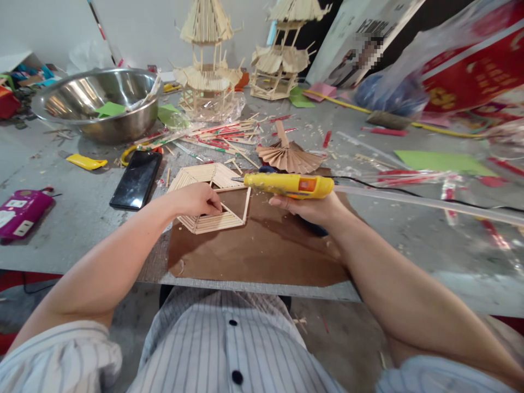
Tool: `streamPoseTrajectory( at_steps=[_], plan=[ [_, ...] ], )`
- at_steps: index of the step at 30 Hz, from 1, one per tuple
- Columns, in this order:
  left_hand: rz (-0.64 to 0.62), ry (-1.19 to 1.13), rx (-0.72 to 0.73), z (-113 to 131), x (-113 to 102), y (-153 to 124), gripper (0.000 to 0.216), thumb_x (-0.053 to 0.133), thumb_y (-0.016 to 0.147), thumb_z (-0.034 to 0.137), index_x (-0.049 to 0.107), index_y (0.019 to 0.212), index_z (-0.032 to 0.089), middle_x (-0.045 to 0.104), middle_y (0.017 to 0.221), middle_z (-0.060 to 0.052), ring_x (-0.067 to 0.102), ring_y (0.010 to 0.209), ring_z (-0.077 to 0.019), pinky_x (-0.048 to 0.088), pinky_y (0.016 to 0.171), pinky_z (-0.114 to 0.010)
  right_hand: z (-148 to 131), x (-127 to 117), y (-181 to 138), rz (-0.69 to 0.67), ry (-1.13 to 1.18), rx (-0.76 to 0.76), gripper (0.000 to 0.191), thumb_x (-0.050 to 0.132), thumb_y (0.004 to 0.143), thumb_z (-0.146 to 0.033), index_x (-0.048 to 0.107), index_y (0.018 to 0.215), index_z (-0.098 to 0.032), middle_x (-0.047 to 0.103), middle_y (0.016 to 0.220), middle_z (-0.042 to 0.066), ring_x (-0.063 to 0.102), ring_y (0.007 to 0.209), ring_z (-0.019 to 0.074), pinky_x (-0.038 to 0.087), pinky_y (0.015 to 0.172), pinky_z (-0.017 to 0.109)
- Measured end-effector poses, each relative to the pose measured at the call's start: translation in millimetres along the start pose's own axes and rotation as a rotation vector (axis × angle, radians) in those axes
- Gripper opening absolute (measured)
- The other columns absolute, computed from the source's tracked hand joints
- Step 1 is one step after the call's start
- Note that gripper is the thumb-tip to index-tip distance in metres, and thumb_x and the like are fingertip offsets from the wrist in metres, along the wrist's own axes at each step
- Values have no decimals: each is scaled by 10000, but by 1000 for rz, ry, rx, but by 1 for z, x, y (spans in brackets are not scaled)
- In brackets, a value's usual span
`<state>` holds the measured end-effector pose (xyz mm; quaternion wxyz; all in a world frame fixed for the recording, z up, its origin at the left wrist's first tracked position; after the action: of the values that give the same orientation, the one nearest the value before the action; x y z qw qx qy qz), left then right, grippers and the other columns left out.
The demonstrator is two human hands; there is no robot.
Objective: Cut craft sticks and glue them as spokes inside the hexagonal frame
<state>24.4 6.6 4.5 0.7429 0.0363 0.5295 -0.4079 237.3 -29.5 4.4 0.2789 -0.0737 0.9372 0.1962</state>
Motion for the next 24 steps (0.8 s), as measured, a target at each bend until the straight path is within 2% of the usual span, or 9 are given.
streamPoseTrajectory(
  at_steps=[11,24],
  plan=[
    [-1,-16,12,-2,1,0,242,526,696,287,678,838,163,678,811,-13,556,679,-100,361,633,-193,1,0,0,-3,-46,-19,329,613,631,-480,627,813,-207,664,782,20,627,710,184,531,622,303],
    [-7,-26,49,-2,1,0,241,515,698,281,675,833,163,674,802,-5,547,670,-89,361,641,-189,1,0,0,4,1,3,338,639,605,-479,623,791,-198,665,773,23,626,692,184,532,612,301]
  ],
)
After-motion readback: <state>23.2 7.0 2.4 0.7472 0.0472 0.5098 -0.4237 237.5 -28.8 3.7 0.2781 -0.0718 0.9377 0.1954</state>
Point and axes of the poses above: each hand's wrist, its own y-axis towards the middle knuckle, its own x-axis out of the palm, z = x × y, the point moved 3 cm from there along y, towards the middle knuckle
